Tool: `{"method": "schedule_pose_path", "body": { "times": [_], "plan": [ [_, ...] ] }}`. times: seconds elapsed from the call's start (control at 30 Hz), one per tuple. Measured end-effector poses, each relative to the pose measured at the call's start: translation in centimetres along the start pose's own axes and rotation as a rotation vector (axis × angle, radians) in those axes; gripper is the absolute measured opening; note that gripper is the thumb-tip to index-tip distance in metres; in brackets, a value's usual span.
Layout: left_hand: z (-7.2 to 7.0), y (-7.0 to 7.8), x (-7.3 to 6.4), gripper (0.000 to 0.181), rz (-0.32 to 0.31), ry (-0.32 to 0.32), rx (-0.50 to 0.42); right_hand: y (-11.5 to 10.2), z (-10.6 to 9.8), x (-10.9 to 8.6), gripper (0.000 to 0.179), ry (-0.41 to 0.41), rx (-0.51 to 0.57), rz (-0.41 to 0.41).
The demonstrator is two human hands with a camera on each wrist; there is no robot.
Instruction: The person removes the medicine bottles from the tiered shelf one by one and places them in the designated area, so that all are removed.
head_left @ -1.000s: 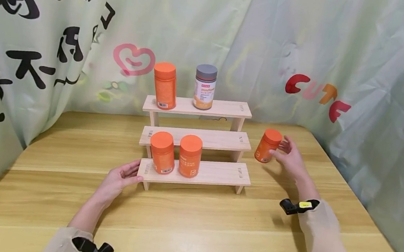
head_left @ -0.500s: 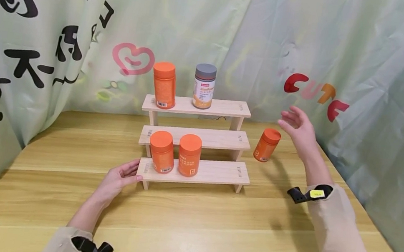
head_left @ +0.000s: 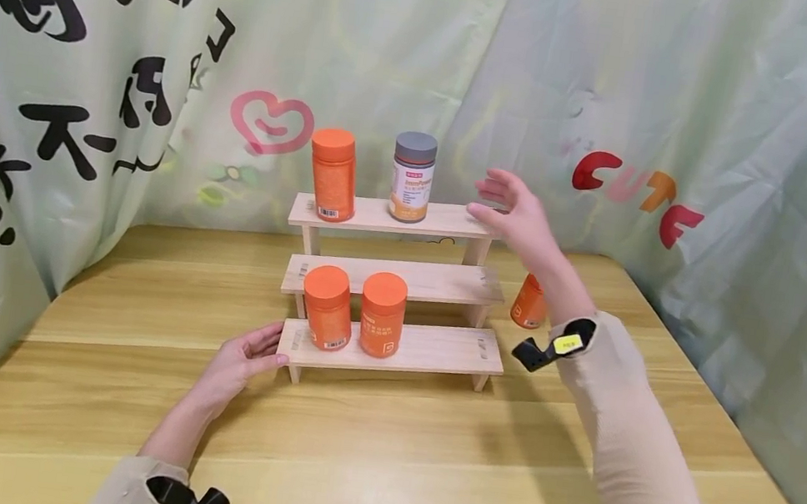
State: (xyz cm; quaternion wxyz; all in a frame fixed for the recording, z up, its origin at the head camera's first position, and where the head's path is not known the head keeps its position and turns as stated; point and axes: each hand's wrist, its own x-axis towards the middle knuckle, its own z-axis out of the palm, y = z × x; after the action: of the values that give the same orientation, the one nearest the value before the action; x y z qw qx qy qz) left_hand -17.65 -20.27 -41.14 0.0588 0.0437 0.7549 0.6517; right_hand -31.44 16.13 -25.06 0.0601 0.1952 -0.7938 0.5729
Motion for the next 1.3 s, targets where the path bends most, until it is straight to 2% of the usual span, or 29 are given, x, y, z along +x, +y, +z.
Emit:
{"method": "schedule_pose_path", "body": {
  "times": [0.2, 0.37, 0.8, 1.07, 1.3],
  "plan": [
    [-0.1, -0.2, 0.1, 0.063, 0.01, 0.008, 0.009, -0.5, 3.8, 1.7, 0.071, -0.016, 0.027, 0.027],
    [0.0, -0.4, 0.1, 0.062, 0.004, 0.006, 0.008, -0.3, 5.5, 2.8, 0.07, -0.024, 0.024, 0.061],
    [0.0, -0.5, 0.1, 0.064, -0.007, 0.01, -0.009, -0.3, 7.1, 4.5, 0.064, -0.054, -0.022, 0.042],
    [0.0, -0.5, 0.2, 0.063, -0.003, 0.01, 0.009, -0.3, 7.7, 4.7, 0.06, 0.017, -0.056, 0.051],
    [-0.1, -0.5, 0.1, 0.063, 0.005, 0.013, 0.011, -0.5, 7.7, 4.0, 0.058, 0.033, -0.093, 0.044]
  ]
}}
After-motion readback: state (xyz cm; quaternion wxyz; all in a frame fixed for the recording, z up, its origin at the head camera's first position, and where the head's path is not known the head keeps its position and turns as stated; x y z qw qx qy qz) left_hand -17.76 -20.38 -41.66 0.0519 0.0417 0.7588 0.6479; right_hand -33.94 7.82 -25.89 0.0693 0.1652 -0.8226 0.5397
